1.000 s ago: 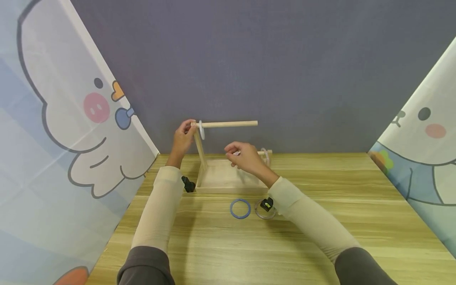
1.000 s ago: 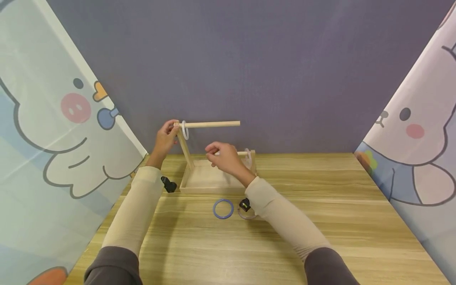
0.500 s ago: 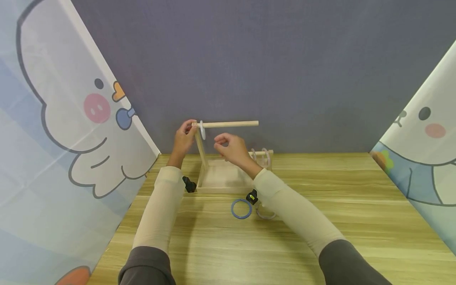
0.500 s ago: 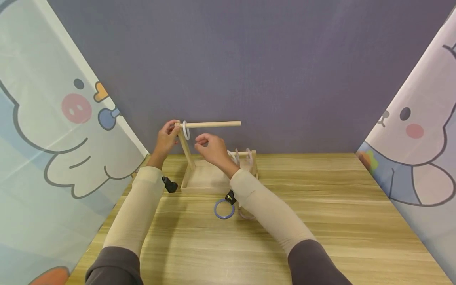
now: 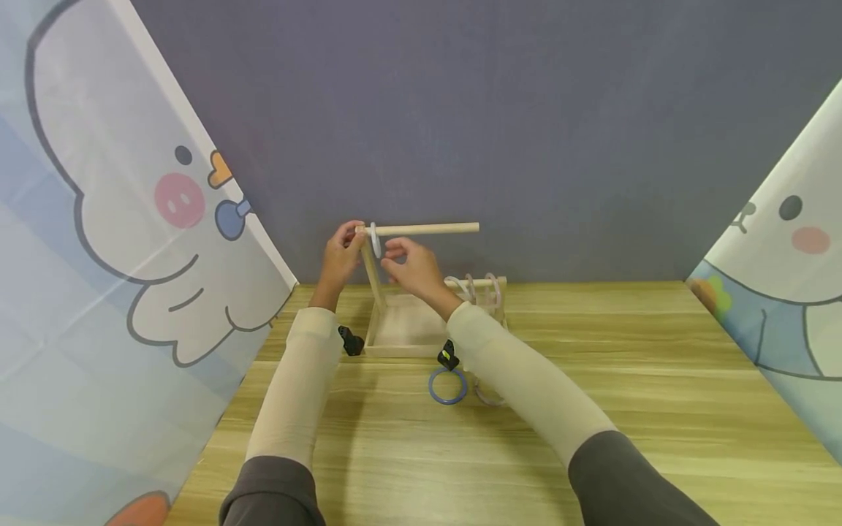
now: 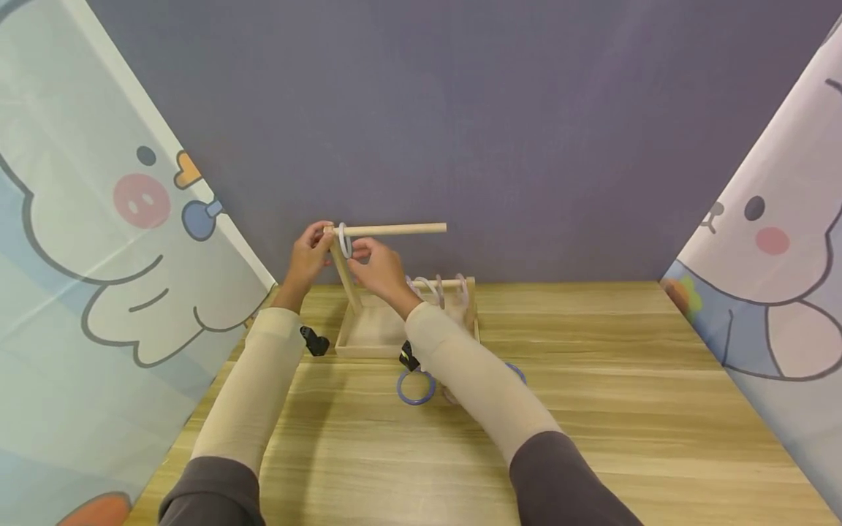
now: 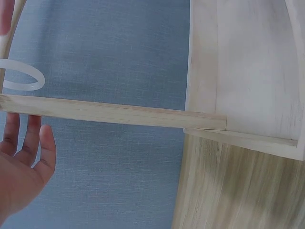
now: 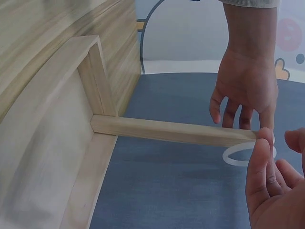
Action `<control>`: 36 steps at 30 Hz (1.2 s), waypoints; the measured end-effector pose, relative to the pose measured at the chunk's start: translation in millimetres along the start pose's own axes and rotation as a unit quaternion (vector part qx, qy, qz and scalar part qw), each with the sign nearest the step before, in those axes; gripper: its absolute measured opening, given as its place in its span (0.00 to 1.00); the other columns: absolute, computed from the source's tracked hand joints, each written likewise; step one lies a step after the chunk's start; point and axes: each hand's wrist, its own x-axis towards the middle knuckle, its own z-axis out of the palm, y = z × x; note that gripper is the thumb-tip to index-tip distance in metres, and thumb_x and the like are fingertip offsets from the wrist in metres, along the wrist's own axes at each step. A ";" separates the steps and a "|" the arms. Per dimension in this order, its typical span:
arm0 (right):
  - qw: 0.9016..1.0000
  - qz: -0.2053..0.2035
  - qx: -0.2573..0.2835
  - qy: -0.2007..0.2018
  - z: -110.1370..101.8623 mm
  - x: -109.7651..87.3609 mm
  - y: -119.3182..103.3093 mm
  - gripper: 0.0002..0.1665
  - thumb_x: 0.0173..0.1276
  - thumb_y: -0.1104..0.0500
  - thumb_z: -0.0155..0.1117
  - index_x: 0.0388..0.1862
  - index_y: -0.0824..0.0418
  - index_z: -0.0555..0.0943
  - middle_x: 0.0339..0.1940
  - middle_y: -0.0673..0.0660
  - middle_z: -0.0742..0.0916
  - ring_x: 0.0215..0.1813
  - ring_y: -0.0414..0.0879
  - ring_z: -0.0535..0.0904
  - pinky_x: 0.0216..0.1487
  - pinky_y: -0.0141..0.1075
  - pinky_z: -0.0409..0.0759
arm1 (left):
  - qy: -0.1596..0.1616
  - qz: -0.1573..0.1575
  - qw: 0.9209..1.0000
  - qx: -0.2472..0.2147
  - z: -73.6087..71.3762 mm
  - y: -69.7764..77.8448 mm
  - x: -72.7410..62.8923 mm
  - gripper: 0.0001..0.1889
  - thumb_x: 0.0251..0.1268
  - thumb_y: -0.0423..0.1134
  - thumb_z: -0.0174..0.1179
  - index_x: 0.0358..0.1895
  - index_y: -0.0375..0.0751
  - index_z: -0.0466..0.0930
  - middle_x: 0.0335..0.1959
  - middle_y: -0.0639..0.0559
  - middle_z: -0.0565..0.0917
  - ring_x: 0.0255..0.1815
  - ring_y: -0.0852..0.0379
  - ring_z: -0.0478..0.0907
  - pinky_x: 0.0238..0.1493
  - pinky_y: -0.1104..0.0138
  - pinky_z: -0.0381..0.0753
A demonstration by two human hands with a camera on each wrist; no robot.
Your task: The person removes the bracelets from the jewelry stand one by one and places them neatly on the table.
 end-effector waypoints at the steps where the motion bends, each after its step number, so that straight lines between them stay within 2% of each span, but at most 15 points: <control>1: 1.000 0.003 0.005 0.000 1.5 0.9 -1.0 0.24 0.73 0.56 0.65 0.66 0.59 0.77 0.57 0.58 0.88 0.31 0.47 0.89 0.31 0.35 0.87 | 0.000 -0.001 1.000 0.000 -0.3 0.0 -0.1 0.20 0.79 0.51 0.54 0.67 0.49 0.75 0.59 0.38 0.81 0.46 0.56 0.77 0.37 0.65 0.81; 5: 1.000 0.019 0.021 0.005 7.2 4.8 -4.8 0.26 0.73 0.54 0.65 0.69 0.56 0.75 0.60 0.57 0.86 0.33 0.44 0.89 0.31 0.36 0.87 | 0.003 -0.002 1.000 -0.004 -1.1 0.1 -0.3 0.20 0.79 0.50 0.54 0.66 0.49 0.75 0.58 0.37 0.81 0.44 0.57 0.77 0.38 0.62 0.82; 8: 0.999 0.027 0.024 0.015 10.5 8.5 -6.6 0.27 0.74 0.54 0.65 0.69 0.56 0.74 0.61 0.56 0.86 0.36 0.49 0.90 0.28 0.33 0.85 | 0.004 -0.002 1.000 -0.004 -1.2 0.0 0.0 0.20 0.79 0.51 0.54 0.67 0.49 0.75 0.59 0.38 0.81 0.44 0.56 0.78 0.41 0.59 0.83; 13: 0.999 0.037 0.025 0.024 14.8 13.4 -5.7 0.27 0.73 0.55 0.65 0.69 0.57 0.74 0.62 0.56 0.86 0.42 0.57 0.90 0.25 0.32 0.84 | -0.003 -0.009 1.000 -0.008 -0.9 0.3 -0.7 0.22 0.78 0.53 0.54 0.68 0.49 0.74 0.61 0.37 0.80 0.50 0.51 0.78 0.50 0.45 0.84; 17: 0.999 0.041 0.027 0.019 17.7 15.3 -4.3 0.26 0.73 0.56 0.66 0.68 0.57 0.75 0.62 0.57 0.86 0.42 0.57 0.90 0.27 0.35 0.86 | -0.002 -0.011 1.000 -0.014 -0.8 -1.0 -0.7 0.22 0.79 0.52 0.54 0.68 0.48 0.74 0.61 0.36 0.80 0.51 0.48 0.78 0.54 0.38 0.81; 21: 0.999 0.042 0.029 0.014 18.8 16.5 -3.8 0.25 0.74 0.56 0.65 0.68 0.57 0.75 0.63 0.57 0.85 0.40 0.53 0.90 0.30 0.40 0.88 | -0.002 -0.006 1.000 -0.013 0.8 -2.2 1.3 0.22 0.78 0.52 0.55 0.67 0.48 0.74 0.62 0.35 0.80 0.52 0.47 0.79 0.53 0.39 0.82; 28: 0.998 0.045 0.031 0.004 20.9 20.8 -1.7 0.23 0.75 0.56 0.64 0.66 0.56 0.76 0.62 0.55 0.86 0.33 0.43 0.88 0.30 0.39 0.88 | -0.011 -0.012 1.000 -0.021 1.3 -2.2 0.9 0.23 0.78 0.53 0.54 0.69 0.49 0.73 0.64 0.34 0.79 0.59 0.38 0.79 0.58 0.36 0.79; 32: 0.998 0.048 0.043 0.004 20.6 22.8 -1.4 0.23 0.75 0.55 0.64 0.66 0.57 0.77 0.60 0.56 0.87 0.35 0.45 0.89 0.35 0.48 0.89 | -0.011 -0.012 1.000 -0.021 0.6 -1.2 0.7 0.23 0.78 0.54 0.54 0.69 0.49 0.73 0.64 0.35 0.79 0.60 0.39 0.78 0.59 0.35 0.79; 36: 0.997 0.050 0.052 0.005 20.1 23.7 -1.9 0.25 0.74 0.55 0.64 0.67 0.60 0.76 0.61 0.58 0.86 0.41 0.54 0.90 0.40 0.53 0.88 | -0.008 -0.007 1.000 -0.017 0.5 -0.3 0.6 0.23 0.78 0.53 0.54 0.68 0.49 0.74 0.63 0.35 0.80 0.58 0.41 0.79 0.58 0.35 0.79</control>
